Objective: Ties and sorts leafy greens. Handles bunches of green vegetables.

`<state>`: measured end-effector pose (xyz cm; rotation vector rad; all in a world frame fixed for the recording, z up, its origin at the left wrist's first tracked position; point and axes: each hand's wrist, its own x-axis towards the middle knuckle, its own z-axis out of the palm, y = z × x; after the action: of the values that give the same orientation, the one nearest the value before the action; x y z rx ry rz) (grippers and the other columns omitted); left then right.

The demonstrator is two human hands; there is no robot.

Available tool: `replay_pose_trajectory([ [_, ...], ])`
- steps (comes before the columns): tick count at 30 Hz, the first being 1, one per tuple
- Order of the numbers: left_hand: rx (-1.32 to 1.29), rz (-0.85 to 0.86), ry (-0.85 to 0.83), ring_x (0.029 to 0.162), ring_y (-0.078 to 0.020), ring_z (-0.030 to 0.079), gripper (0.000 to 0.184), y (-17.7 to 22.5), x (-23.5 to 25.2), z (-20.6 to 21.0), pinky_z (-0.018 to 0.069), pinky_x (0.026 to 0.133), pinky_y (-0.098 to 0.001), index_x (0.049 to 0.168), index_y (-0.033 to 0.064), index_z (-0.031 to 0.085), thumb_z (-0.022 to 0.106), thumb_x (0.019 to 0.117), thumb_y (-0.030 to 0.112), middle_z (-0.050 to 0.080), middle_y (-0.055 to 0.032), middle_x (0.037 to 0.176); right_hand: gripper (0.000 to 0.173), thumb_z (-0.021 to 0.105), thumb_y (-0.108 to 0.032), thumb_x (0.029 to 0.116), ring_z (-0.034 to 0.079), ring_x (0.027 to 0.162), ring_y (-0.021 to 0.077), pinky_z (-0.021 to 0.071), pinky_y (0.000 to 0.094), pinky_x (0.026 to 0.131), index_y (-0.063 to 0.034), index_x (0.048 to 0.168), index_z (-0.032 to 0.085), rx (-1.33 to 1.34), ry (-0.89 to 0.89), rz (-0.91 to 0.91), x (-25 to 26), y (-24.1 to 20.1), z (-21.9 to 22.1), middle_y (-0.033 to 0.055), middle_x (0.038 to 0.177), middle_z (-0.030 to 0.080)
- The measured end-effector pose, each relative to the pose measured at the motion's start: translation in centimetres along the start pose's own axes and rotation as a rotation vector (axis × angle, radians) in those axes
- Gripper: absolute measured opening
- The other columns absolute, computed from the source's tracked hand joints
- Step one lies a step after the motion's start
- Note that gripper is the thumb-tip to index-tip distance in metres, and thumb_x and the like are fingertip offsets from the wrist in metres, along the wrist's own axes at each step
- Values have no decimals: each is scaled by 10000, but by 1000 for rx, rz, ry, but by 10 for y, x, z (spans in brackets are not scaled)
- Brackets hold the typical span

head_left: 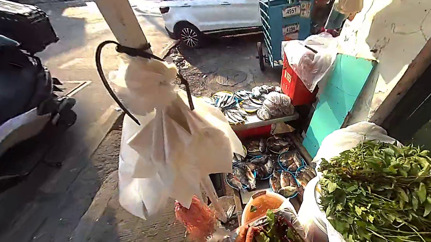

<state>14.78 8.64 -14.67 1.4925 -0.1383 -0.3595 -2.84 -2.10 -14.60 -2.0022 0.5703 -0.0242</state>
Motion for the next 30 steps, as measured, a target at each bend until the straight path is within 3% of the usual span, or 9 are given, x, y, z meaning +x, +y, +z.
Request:
replay_pose_trajectory([
  [6,-215,43,143,872,-142,703,335,-5,-19,-19,581,857,-322,1095,-43,600,342,1111,169,723,-87,914,659,754,-242,906,534,1309,474,409,579,1130,37,1458,525,-150,-101,131,-3,30,5,340,1394,545],
  [10,-433,-21,274,698,-143,690,334,24,-28,-23,603,635,-319,1104,37,521,238,1124,215,656,-33,796,818,782,-217,903,489,1355,490,361,583,1170,46,1554,362,-179,-248,195,-18,59,3,351,1452,494],
  [14,-683,-112,318,444,-72,514,423,37,-28,-32,471,421,-229,979,144,514,183,1138,354,524,53,600,689,754,-267,931,485,1372,463,353,567,1179,20,1497,485,-181,-353,164,-25,80,-7,338,1456,500],
  [16,-755,-131,309,391,-54,451,441,38,-30,-36,421,382,-204,946,151,517,181,1136,364,490,68,555,575,723,-231,955,490,1380,419,351,523,1188,13,1447,552,-61,-339,201,-19,77,-21,308,1458,516],
  [19,-716,-176,323,362,-44,400,434,35,-31,-40,377,355,-195,911,151,528,211,1135,346,447,71,520,471,716,-171,951,574,1272,418,446,517,1110,62,1347,613,66,-8,285,7,80,-30,307,1383,565],
  [21,-654,-239,353,356,-44,380,452,31,-37,-38,348,344,-192,898,145,538,227,1134,373,430,69,513,509,668,-143,976,531,1334,434,415,520,1144,69,1421,540,-31,128,358,28,76,-35,319,1456,507],
  [24,-582,-327,372,353,-38,357,480,20,-50,-37,328,345,-191,870,157,548,245,1128,426,406,79,503,609,594,-199,1008,390,1481,385,298,504,1232,12,1546,405,-257,61,443,60,83,-34,260,1587,398],
  [26,-541,-324,359,337,-30,326,442,13,-57,-42,312,333,-185,881,141,552,282,1131,387,364,86,483,631,592,-250,1012,434,1454,373,325,515,1212,-14,1562,391,-328,-35,506,71,87,-29,242,1541,471],
  [30,-472,-290,334,342,-21,294,352,-1,-63,-59,287,339,-181,993,108,590,313,1130,278,332,95,486,523,600,-271,1000,493,1403,355,368,520,1177,-38,1464,539,-366,-113,571,83,97,-19,200,1455,572],
])
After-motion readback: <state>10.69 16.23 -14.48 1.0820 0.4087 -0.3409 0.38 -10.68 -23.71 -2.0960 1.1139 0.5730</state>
